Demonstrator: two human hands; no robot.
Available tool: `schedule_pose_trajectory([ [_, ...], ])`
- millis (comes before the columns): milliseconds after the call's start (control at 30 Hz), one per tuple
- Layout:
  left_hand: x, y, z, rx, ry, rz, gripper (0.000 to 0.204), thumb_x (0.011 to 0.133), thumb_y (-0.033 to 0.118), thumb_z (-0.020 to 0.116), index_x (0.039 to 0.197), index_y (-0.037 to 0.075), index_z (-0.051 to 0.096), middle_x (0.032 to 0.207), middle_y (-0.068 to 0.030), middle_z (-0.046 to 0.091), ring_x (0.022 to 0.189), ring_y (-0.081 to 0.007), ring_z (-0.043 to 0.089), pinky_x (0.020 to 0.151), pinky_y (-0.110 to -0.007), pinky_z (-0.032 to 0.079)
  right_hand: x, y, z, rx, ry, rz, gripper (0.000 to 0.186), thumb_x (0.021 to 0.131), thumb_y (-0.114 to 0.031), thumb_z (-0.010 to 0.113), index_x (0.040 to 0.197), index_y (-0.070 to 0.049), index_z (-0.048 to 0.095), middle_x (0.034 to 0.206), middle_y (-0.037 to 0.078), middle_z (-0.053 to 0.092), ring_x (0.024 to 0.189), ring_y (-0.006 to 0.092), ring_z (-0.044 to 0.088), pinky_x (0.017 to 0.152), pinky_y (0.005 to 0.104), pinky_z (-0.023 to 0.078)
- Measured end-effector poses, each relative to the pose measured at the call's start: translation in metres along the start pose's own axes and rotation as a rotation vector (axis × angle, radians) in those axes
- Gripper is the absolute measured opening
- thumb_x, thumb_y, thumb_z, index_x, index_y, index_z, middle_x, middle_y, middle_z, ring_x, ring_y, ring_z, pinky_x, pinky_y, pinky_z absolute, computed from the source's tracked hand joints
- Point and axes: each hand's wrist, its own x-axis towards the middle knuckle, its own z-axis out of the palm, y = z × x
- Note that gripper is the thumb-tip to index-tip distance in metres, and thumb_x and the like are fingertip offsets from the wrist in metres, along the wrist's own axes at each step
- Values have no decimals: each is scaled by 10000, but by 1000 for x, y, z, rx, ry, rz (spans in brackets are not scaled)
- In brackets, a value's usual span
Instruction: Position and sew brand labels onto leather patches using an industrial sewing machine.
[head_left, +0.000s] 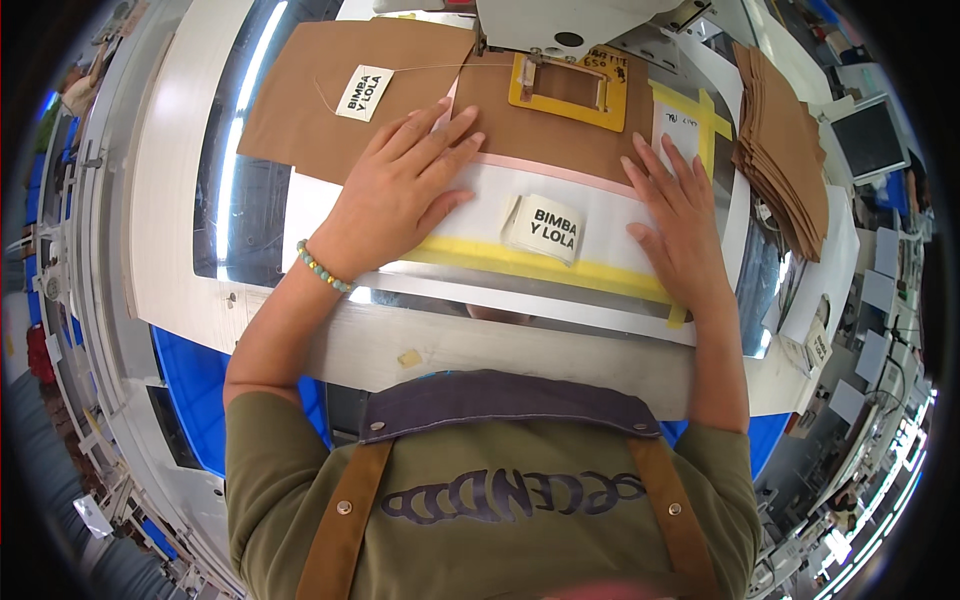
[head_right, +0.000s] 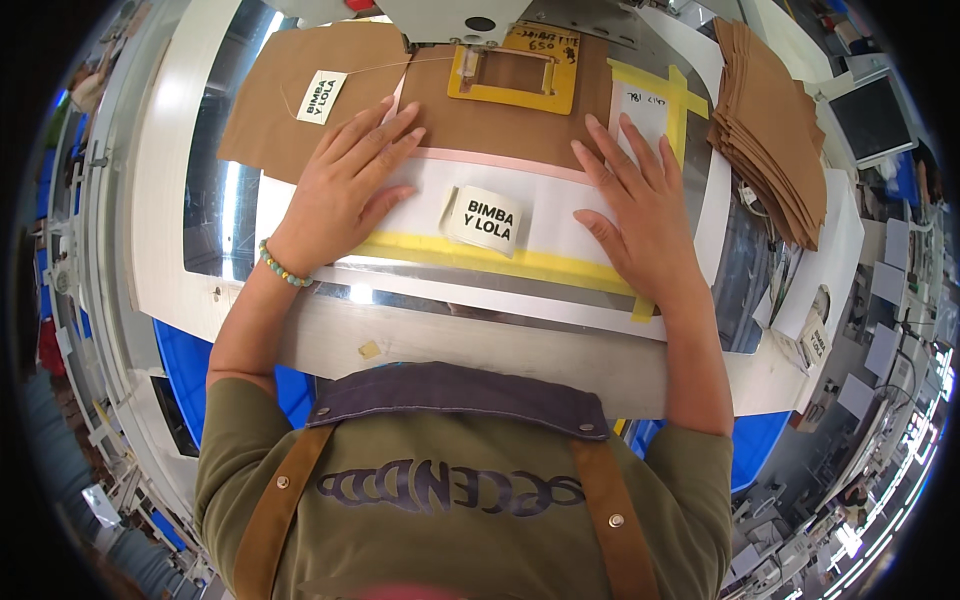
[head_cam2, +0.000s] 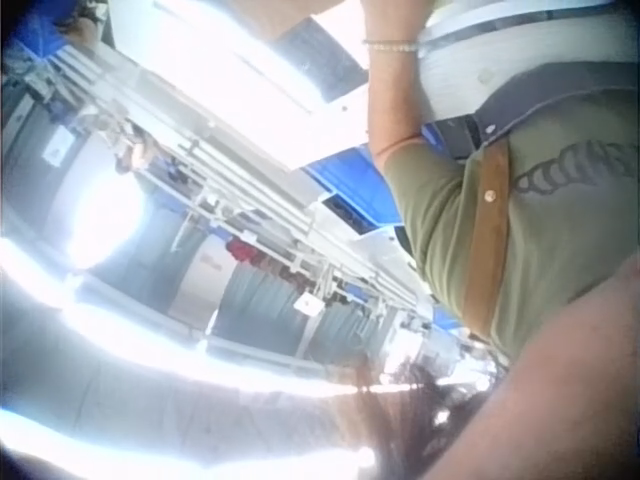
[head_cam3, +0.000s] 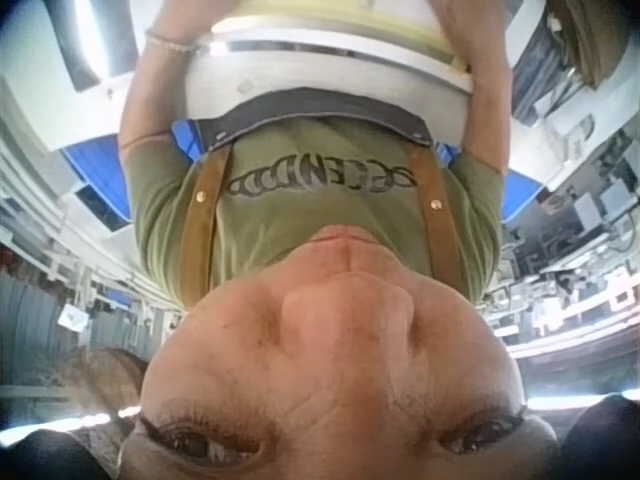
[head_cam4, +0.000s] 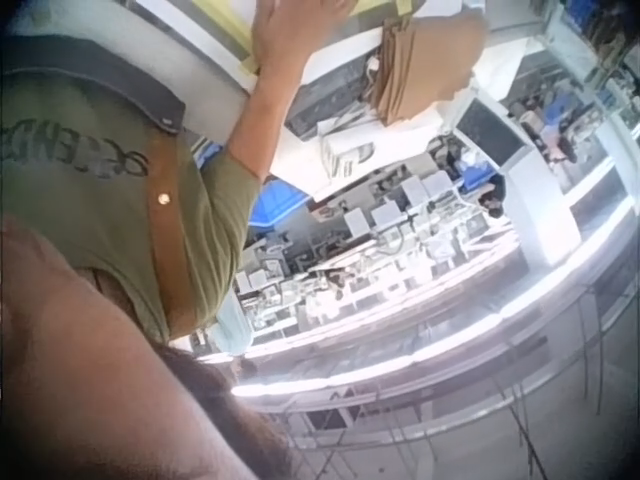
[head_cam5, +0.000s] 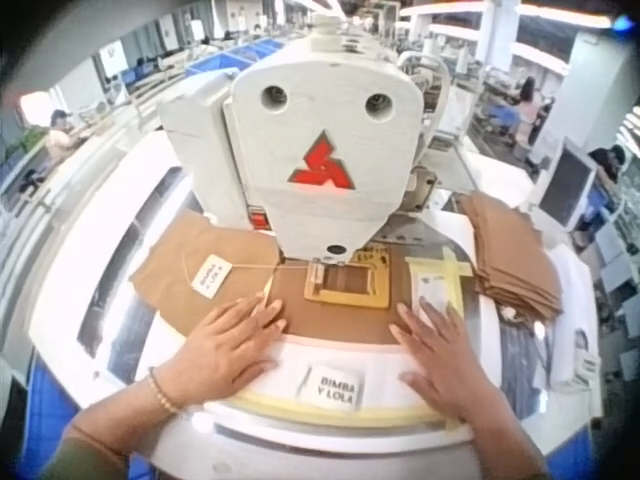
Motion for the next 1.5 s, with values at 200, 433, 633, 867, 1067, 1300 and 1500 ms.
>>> schedule_pose_trajectory([
  [200,-1,-2,-2,6,30,-29,497,924,179,805,1387,36,689,1536,-80,640,1460,-334,549,1164,-466,477,-2,1,3,-11,-22,5,626,1043,-317,552,1612,-65,485,1727,123,407,1643,369,257,1340,581,107],
  [433,-5,-9,-6,-8,89,-40,497,902,133,813,1382,78,699,1558,-81,623,1486,-344,524,1189,-472,470,-5,14,7,138,292,34,518,1077,-311,607,1535,-72,568,1651,105,511,1567,354,402,1275,507,290],
  [633,-2,-10,-7,-30,38,-34,582,918,149,800,1476,106,640,1633,-70,552,1546,-363,445,1249,-482,421,-5,12,15,45,352,82,524,1043,-276,685,1491,-24,586,1637,125,519,1551,367,418,1253,487,326],
  [867,-3,-9,-4,-48,-15,-58,617,979,210,736,1568,123,573,1678,-49,501,1596,-353,359,1301,-493,335,-5,6,11,78,286,12,527,1047,-307,683,1512,-77,589,1663,98,494,1565,359,394,1272,543,303],
  [1067,-2,-13,-1,-3,-38,-37,572,998,289,736,1529,118,609,1654,-28,528,1562,-368,401,1278,-499,351,-9,3,9,-27,117,-50,522,1068,-362,641,1556,-187,578,1694,32,460,1578,340,366,1312,588,240],
  [1300,-3,-13,-1,64,18,-23,591,994,309,742,1537,126,594,1651,-68,524,1530,-353,452,1241,-484,407,-10,3,12,-12,101,-25,515,1084,-331,607,1575,-184,559,1711,29,439,1583,335,358,1325,578,217],
  [1500,-15,-15,-8,1,34,-94,731,949,299,775,1620,182,508,1721,-33,437,1578,-335,394,1288,-483,361,-7,3,8,28,104,-11,503,1082,-316,597,1568,-191,573,1694,65,463,1590,343,356,1325,580,214],
])
